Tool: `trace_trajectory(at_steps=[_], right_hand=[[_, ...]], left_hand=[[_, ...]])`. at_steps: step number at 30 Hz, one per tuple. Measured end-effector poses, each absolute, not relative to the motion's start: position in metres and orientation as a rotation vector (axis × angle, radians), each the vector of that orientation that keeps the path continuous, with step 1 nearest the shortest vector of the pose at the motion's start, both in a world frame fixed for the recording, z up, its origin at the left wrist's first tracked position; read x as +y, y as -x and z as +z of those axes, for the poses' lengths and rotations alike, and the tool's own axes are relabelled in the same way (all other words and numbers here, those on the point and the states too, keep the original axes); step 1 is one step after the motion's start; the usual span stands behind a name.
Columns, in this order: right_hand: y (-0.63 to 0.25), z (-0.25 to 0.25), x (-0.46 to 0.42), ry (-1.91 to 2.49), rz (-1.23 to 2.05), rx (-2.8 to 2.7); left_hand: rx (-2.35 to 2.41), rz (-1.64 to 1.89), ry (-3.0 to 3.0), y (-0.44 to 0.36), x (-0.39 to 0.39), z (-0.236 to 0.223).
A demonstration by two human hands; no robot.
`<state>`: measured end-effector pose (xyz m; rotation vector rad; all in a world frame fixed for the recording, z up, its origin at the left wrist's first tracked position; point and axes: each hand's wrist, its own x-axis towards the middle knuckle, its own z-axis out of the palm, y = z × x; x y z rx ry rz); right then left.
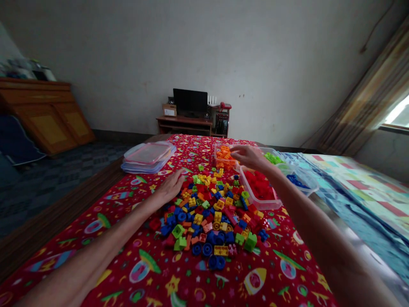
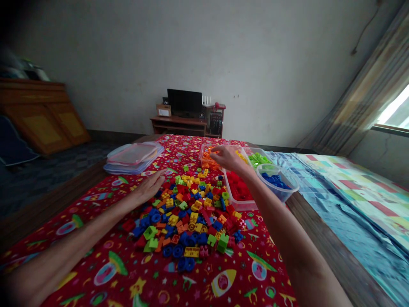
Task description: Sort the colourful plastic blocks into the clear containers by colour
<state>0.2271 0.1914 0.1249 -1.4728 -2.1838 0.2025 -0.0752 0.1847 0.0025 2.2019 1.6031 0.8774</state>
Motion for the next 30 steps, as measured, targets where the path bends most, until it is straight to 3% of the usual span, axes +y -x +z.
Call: trace_trajectory(at_steps=[12, 19, 30], right_hand=[[-0.186, 0.065, 0.086, 0.952, 0.415, -2.735], [-0.180, 0.047, 0.089, 1.069, 0.169, -2.763], [-0.201, 0.075, 0.100, 1.339, 0.111, -2.555]], left_hand=[[1.209, 0.672, -2.301, 0.058, 0.169, 0.011], [1.109, 0.752, -2.225, 0.052, 0.161, 0.023], [1.070, 0.712, -2.478, 0.036, 0.146, 0.036]])
